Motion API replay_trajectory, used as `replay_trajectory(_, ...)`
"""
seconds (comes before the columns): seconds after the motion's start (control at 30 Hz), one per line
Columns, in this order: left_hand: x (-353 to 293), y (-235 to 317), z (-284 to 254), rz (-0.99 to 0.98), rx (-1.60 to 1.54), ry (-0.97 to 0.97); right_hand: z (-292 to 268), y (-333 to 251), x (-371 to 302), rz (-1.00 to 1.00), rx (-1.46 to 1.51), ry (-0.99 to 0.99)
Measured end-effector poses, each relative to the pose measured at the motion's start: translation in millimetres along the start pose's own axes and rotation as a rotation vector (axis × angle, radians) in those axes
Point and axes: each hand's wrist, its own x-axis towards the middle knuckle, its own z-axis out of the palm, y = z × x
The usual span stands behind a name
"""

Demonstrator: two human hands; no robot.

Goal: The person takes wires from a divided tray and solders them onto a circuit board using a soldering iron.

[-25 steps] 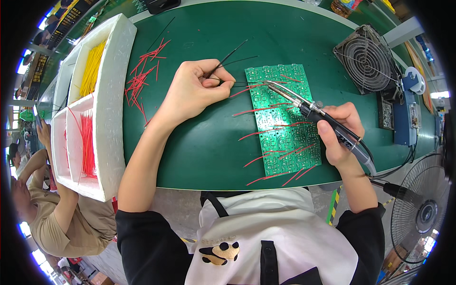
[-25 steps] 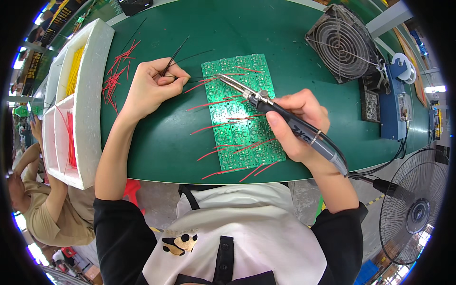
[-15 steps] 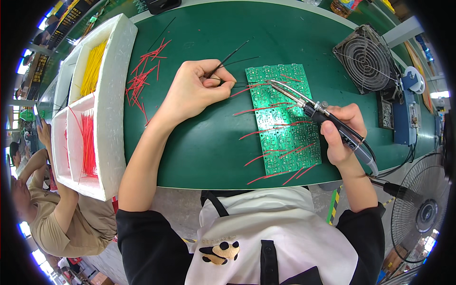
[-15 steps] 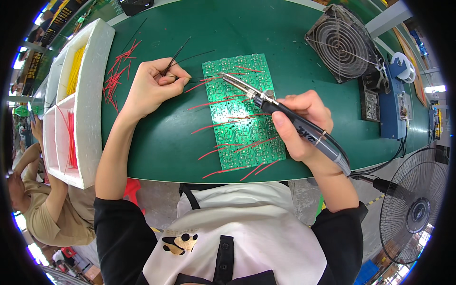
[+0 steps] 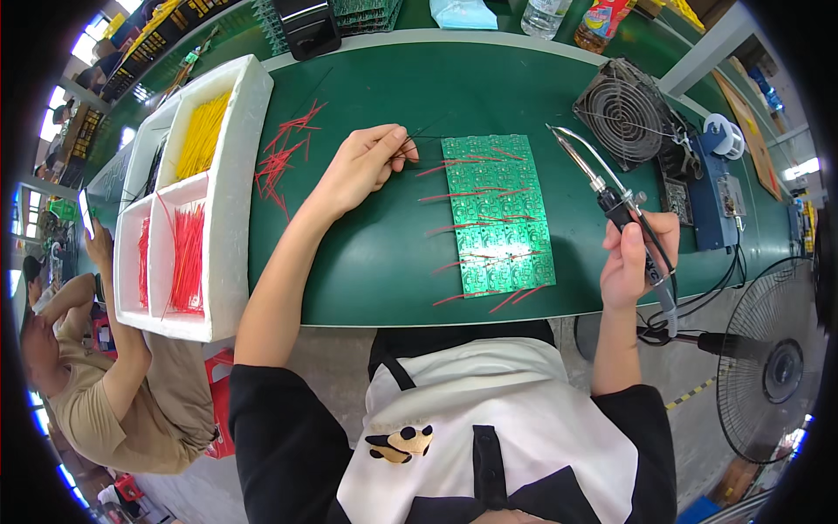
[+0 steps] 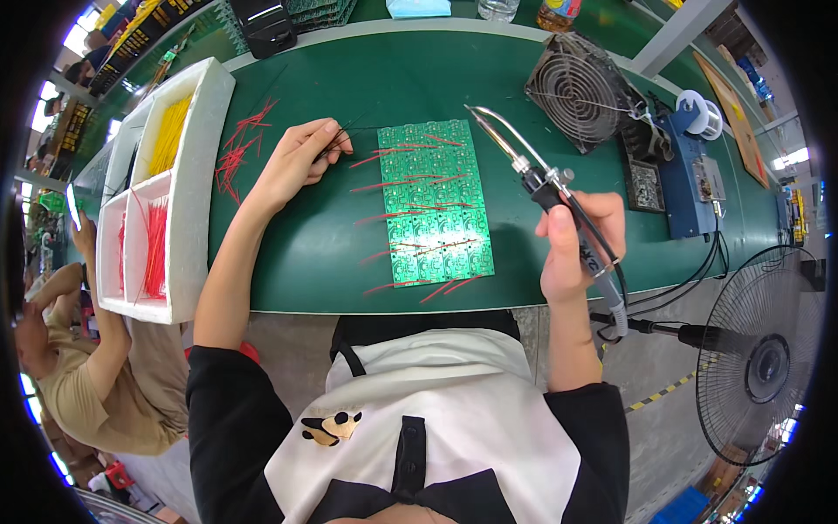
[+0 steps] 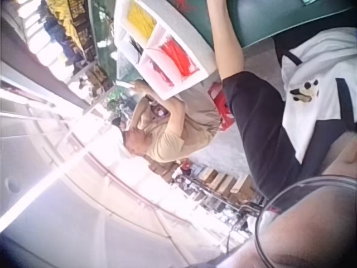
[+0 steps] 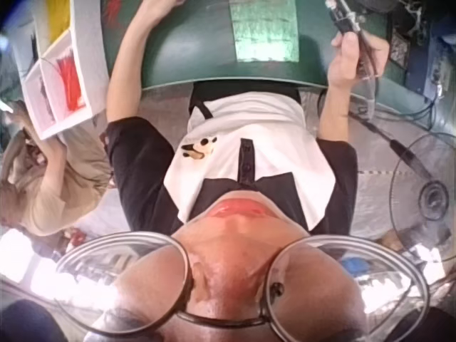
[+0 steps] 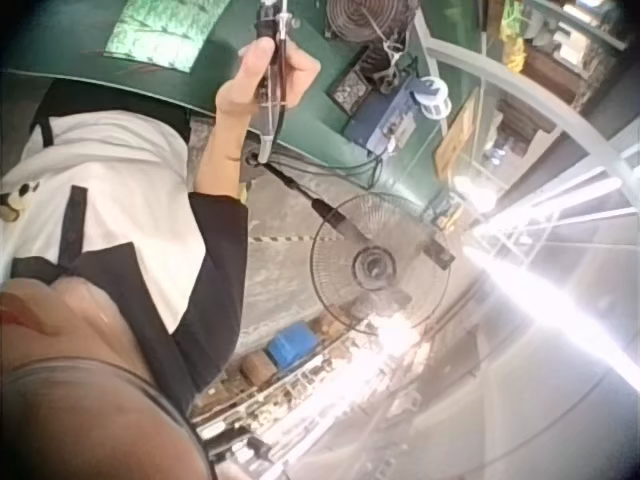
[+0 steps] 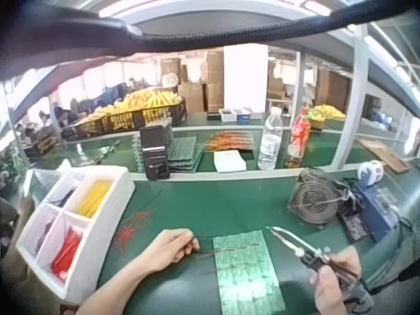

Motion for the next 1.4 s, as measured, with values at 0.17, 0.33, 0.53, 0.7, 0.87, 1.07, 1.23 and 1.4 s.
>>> replay_trajectory(0.17, -4.6, 0.0, -12.1, 0.154, 0.400, 0.194, -5.4, 3.0, -20.1, 0.085, 0.094, 0.130)
replay_trajectory(0.33, -25.5, 8.0, -28.6, 0.035, 0.407, 0.167, -5.7, 3.0, -22.1, 0.149, 0.108, 0.125)
replay_trajectory(0.53, -65.2, 7.5, -25.5, 0.109, 0.824, 0.329, -5.3, 3.3, -30.4, 0.128, 0.040, 0.035)
replay_trajectory(0.7, -73.7, 0.0, -15.9, 0.260, 1.339, 0.388, 2.1, -2.3, -27.2, 0.209, -0.028, 0.101)
replay_trajectory(0.87, -73.6, -3.4, -11.5, 0.251, 1.744, 0.387, -6.7, -6.2, -23.1, 0.280, -0.038, 0.219)
replay_trajectory(1.07, -72.8, 6.2, -11.4, 0.761, 1.405, 0.634, -38.6, 1.6, -7.9, 0.219, -0.125, 0.307)
replay_trajectory(1.23, -74.2, 9.3, -5.1, 0.896, 1.346, 0.657, -36.8, 4.8, -10.8, 0.243, -0.138, 0.313)
replay_trajectory(1.4, -64.4, -2.8, 24.3, 0.623, 0.719, 0.455, -34.7, 4.6, -12.7, 0.251, -0.151, 0.288)
